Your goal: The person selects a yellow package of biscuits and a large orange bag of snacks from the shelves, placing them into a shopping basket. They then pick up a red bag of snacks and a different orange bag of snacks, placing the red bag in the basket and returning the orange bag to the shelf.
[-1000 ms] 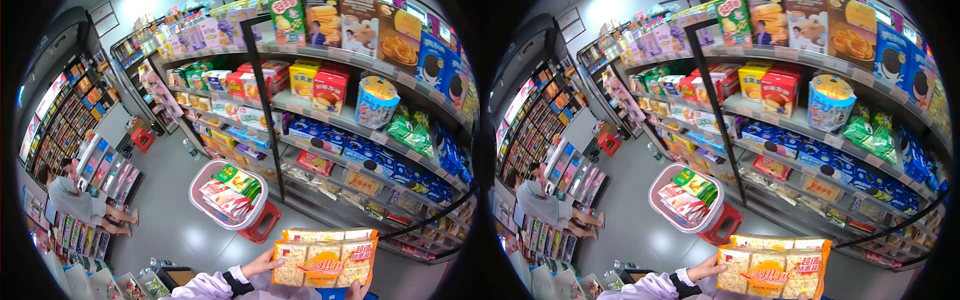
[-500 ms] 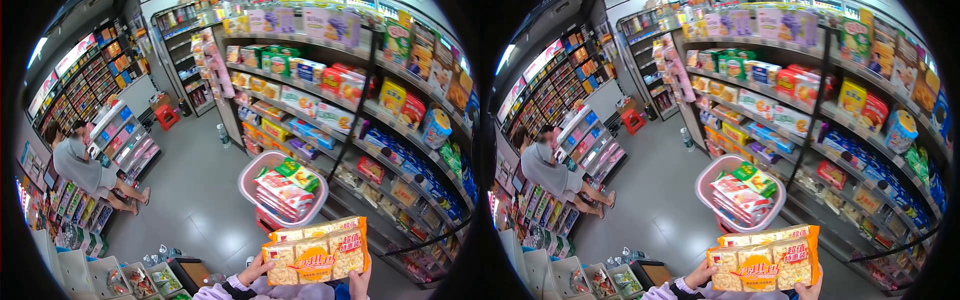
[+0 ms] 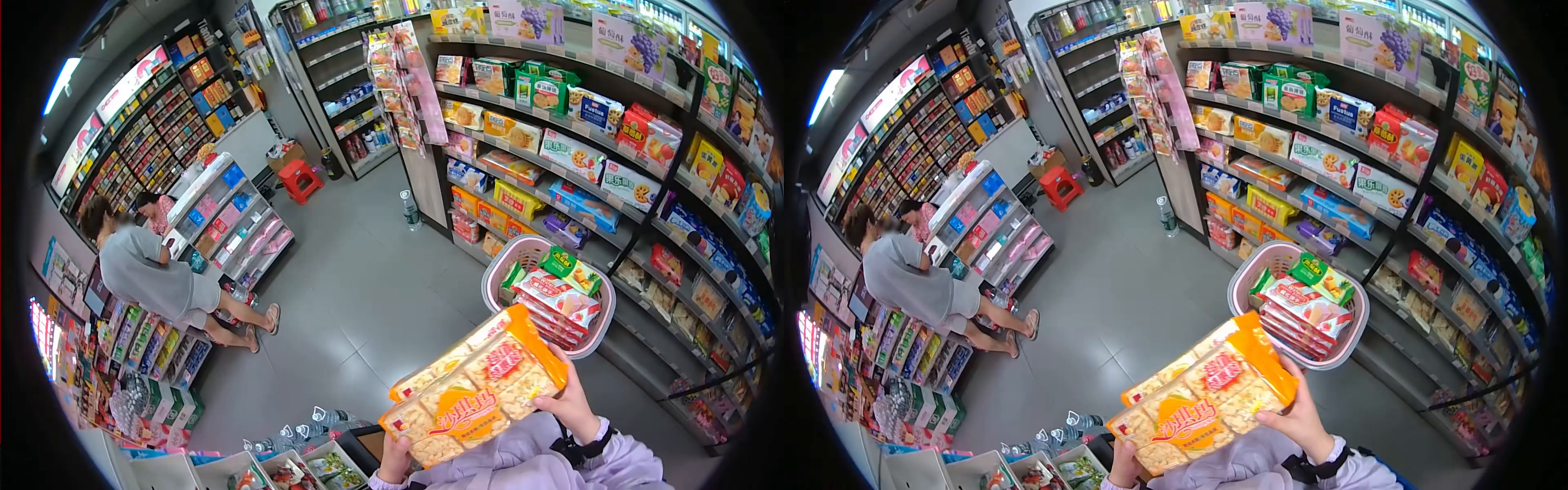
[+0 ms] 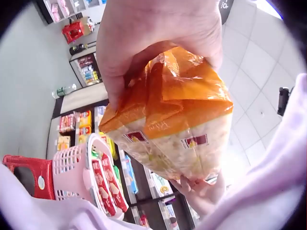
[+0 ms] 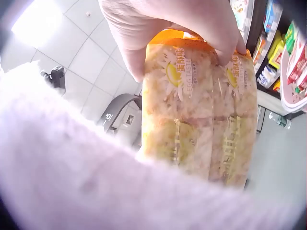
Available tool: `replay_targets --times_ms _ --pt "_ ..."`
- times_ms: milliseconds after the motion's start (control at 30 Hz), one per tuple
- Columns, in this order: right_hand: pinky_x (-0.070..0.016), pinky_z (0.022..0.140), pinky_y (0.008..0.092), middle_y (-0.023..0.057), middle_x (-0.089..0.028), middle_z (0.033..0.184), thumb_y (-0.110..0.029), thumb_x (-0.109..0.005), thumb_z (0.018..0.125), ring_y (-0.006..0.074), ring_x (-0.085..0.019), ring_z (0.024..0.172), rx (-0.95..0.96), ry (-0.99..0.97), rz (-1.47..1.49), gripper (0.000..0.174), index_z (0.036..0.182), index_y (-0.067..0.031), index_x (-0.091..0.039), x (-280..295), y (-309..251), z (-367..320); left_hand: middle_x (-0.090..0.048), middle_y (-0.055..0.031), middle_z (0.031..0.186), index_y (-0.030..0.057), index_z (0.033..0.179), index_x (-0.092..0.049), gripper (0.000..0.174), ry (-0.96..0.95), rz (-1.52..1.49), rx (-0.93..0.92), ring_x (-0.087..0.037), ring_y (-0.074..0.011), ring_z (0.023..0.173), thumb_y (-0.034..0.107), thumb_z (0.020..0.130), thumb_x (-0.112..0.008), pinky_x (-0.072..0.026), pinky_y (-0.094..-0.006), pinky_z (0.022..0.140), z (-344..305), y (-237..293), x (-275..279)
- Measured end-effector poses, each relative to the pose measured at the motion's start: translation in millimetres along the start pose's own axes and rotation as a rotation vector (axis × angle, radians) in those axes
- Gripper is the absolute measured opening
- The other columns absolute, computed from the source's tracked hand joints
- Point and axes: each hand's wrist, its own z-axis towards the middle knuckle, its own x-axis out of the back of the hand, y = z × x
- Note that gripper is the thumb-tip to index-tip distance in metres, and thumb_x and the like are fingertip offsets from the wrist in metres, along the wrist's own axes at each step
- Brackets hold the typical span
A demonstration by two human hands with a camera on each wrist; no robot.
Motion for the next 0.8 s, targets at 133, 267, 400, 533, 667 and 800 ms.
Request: replay_targets --times_ms 133,267,400,533,667,800 --pt "-0.0303 0.102 0.0329 0.0114 -0.034 0.133 -0.007 -0.077 0.066 0.0184 -0.035 0.123 -0.096 -0.130 -0.067 0.092 0.137 -0.0032 -0.018 -25.5 10.3 29.8 -0.045 -0.0118 0.125 0.0001 0.131 -0.029 0.078 0.054 -0.028 -0.007 -0.048 -0.0235 0.113 0.046 0.077 -0.063 -0.0412 -0.0374 0.094 -3.6 18.3 11.3" --pt "-0.0284 0.103 0.0328 0.0112 -0.033 0.134 -0.008 -0.076 0.067 0.0184 -0.034 0.124 -0.143 -0.174 -0.097 0.091 0.137 -0.0019 -0.018 -34.2 20.4 66.4 -0.042 -0.0140 0.127 0.0010 0.131 -0.028 0.080 0.187 0.010 0.043 -0.046 -0.0280 0.115 0.050 0.077 -0.061 -0.0419 -0.0412 0.094 10.0 37.2 5.6" --pt "-0.0268 0.103 0.0329 0.0117 -0.031 0.135 -0.011 -0.076 0.068 0.0189 -0.032 0.125 -0.155 -0.172 -0.134 0.091 0.137 -0.0001 -0.017 -43.5 33.4 111.5 -0.041 -0.0142 0.128 0.0016 0.132 -0.027 0.080 0.220 0.006 0.068 -0.046 -0.0285 0.115 0.050 0.078 -0.060 -0.0419 -0.0412 0.094 47.7 41.4 24.2" --pt "-0.0266 0.103 0.0330 0.0122 -0.031 0.135 -0.014 -0.076 0.069 0.0191 -0.031 0.126 -0.132 -0.165 -0.164 0.092 0.137 0.0004 -0.016 -43.5 57.6 175.1 -0.040 -0.0142 0.130 0.0021 0.134 -0.026 0.078 0.181 0.036 0.104 -0.044 -0.0291 0.117 0.050 0.080 -0.058 -0.0409 -0.0418 0.095 114.9 64.3 33.5" --pt "-0.0274 0.103 0.0330 0.0125 -0.030 0.135 -0.015 -0.076 0.069 0.0189 -0.031 0.126 -0.168 -0.111 -0.116 0.094 0.137 0.0005 -0.014 -41.6 73.1 255.1 -0.034 -0.0149 0.135 0.0037 0.137 -0.020 0.082 0.195 0.118 0.188 -0.039 -0.0310 0.122 0.048 0.080 -0.058 -0.0373 -0.0439 0.099 200.4 67.8 68.1" --pt "-0.0261 0.104 0.0335 0.0128 -0.028 0.136 -0.011 -0.075 0.071 0.0185 -0.029 0.127 -0.210 -0.030 -0.028 0.093 0.137 0.0027 -0.011 -36.7 90.0 324.5 -0.035 -0.0159 0.135 0.0020 0.136 -0.020 0.085 0.180 -0.092 0.356 -0.039 -0.0339 0.121 0.049 0.079 -0.059 -0.0369 -0.0467 0.099 282.3 76.8 90.2"
